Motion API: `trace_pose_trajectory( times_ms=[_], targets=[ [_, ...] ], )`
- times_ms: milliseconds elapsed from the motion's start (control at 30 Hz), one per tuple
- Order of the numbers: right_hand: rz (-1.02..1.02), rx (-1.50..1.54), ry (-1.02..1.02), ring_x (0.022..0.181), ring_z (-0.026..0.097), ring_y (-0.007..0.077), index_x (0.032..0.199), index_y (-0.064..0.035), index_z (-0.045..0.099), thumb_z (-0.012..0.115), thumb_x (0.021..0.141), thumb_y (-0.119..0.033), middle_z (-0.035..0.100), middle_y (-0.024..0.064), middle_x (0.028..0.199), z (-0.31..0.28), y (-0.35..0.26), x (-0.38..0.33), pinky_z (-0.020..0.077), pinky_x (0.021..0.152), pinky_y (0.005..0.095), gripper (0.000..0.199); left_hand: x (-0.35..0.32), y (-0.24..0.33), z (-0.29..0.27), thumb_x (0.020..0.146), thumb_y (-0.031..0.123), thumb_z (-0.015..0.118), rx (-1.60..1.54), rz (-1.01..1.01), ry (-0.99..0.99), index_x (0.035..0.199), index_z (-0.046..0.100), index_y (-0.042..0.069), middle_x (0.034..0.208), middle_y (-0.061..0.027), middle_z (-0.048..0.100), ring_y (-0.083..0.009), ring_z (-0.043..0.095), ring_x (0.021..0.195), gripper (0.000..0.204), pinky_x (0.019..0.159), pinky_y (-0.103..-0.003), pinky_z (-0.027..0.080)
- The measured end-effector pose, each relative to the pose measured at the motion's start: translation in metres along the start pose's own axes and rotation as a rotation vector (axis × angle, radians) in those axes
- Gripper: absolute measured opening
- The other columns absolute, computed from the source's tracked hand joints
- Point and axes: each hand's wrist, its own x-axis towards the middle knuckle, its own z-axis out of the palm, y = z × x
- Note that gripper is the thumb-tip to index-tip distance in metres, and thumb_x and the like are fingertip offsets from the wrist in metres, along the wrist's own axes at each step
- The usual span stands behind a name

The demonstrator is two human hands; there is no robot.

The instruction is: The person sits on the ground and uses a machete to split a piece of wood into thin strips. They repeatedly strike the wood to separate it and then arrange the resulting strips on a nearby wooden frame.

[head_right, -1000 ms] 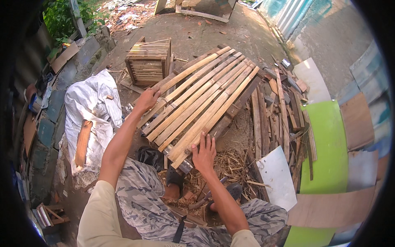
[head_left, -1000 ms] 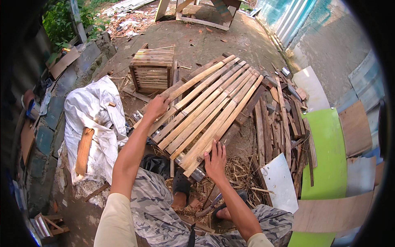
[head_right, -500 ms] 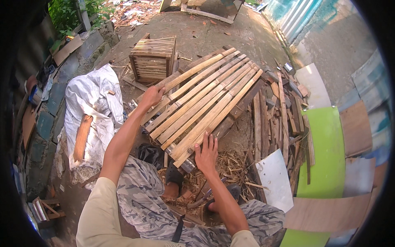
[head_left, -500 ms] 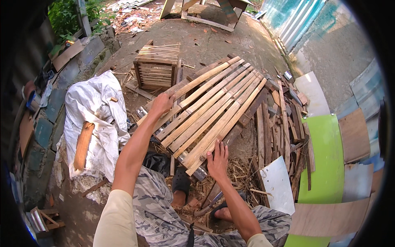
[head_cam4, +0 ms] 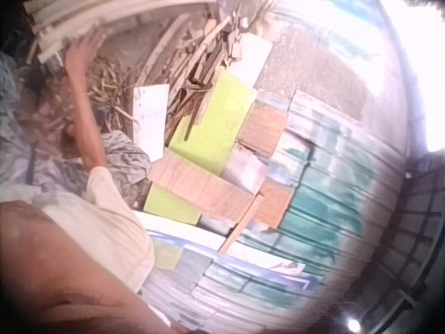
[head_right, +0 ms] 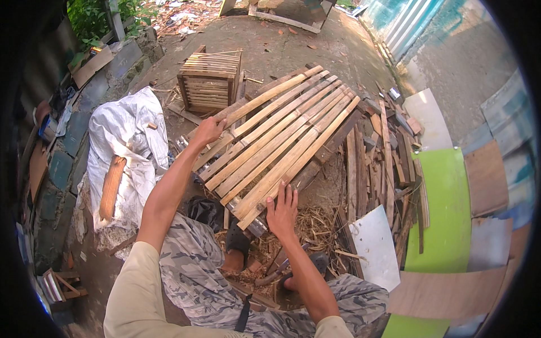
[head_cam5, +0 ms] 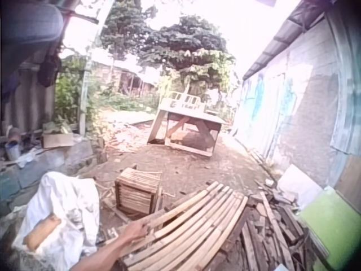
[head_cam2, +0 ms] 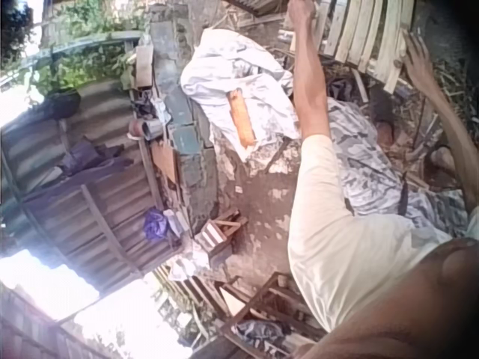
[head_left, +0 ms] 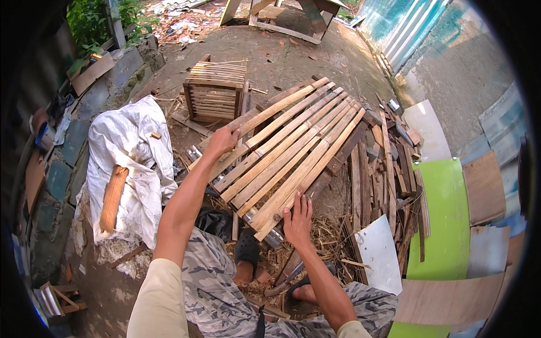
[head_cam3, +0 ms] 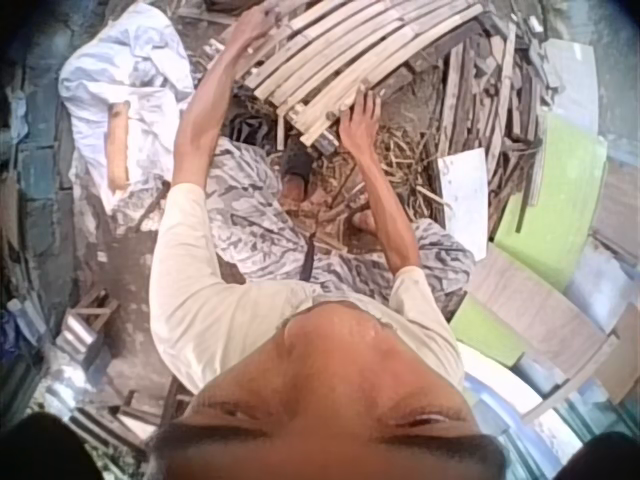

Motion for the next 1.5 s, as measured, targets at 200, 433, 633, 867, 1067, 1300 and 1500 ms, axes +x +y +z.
trace_pose_trajectory(
  times_ms=[200,433,633,867,1067,1300,1500],
  targets=[
    [-0.011,-0.023,0.041,0.147,0.016,0.0492,0.158,-0.0070,0.023,0.034,0.106,-0.050,0.026,0.0281,0.158,0.006,0.004,-0.001,0.0215,0.115,0.0613,0.068,0.002,0.000,0.002,0.097,0.039,0.054,-0.020,-0.018,-0.016,0.123,0.070,0.014,0.104,-0.0271,0.069,-0.0428,0.067,0.101,0.039,0.090,-0.047,0.052],
    [-0.013,-0.023,0.034,0.147,0.015,0.0490,0.158,-0.0073,0.022,0.033,0.106,-0.051,0.025,0.0284,0.158,0.004,0.002,-0.001,0.0233,0.114,0.0621,0.069,0.009,-0.009,0.011,0.097,0.041,0.054,-0.002,0.027,0.009,0.120,0.072,0.015,0.103,-0.0267,0.070,-0.0430,0.067,0.099,0.039,0.089,-0.048,0.053],
    [-0.001,-0.024,0.024,0.148,0.014,0.0488,0.158,-0.0076,0.022,0.033,0.106,-0.051,0.025,0.0280,0.158,0.002,0.002,-0.001,0.0235,0.114,0.0622,0.069,0.001,0.000,0.005,0.095,0.038,0.058,-0.070,-0.024,-0.023,0.118,0.071,0.006,0.107,-0.0261,0.070,-0.0431,0.066,0.103,0.042,0.091,-0.044,0.051],
    [-0.010,0.008,0.046,0.147,0.015,0.0487,0.158,-0.0072,0.023,0.034,0.105,-0.052,0.025,0.0278,0.158,0.004,0.005,-0.001,0.0228,0.114,0.0625,0.069,-0.028,-0.001,0.002,0.088,0.039,0.068,0.165,0.390,0.205,0.116,0.074,0.011,0.119,-0.0134,0.064,-0.0341,0.059,0.111,0.040,0.097,-0.046,0.046],
    [-0.047,0.021,0.082,0.147,0.016,0.0489,0.157,-0.0060,0.025,0.036,0.105,-0.050,0.026,0.0283,0.157,0.008,0.006,-0.001,0.0221,0.115,0.0617,0.069,-0.057,-0.007,0.005,0.083,0.038,0.073,0.325,0.545,0.211,0.117,0.073,0.011,0.132,-0.0092,0.060,-0.0312,0.053,0.126,0.043,0.103,-0.046,0.043],
    [-0.033,0.022,0.066,0.147,0.016,0.0498,0.157,-0.0058,0.025,0.036,0.105,-0.050,0.027,0.0294,0.157,0.006,0.003,-0.001,0.0225,0.115,0.0615,0.068,-0.058,-0.009,0.007,0.084,0.036,0.068,0.311,0.508,0.155,0.118,0.072,0.009,0.138,-0.0108,0.056,-0.0311,0.050,0.129,0.044,0.105,-0.050,0.041],
    [-0.032,0.008,0.070,0.146,0.017,0.0502,0.157,-0.0063,0.025,0.034,0.105,-0.052,0.028,0.0295,0.156,0.007,0.005,0.000,0.0237,0.114,0.0622,0.070,-0.059,-0.001,0.012,0.079,0.032,0.067,0.294,0.466,0.165,0.115,0.071,0.004,0.137,-0.0132,0.056,-0.0309,0.050,0.128,0.046,0.104,-0.050,0.041]
  ],
)
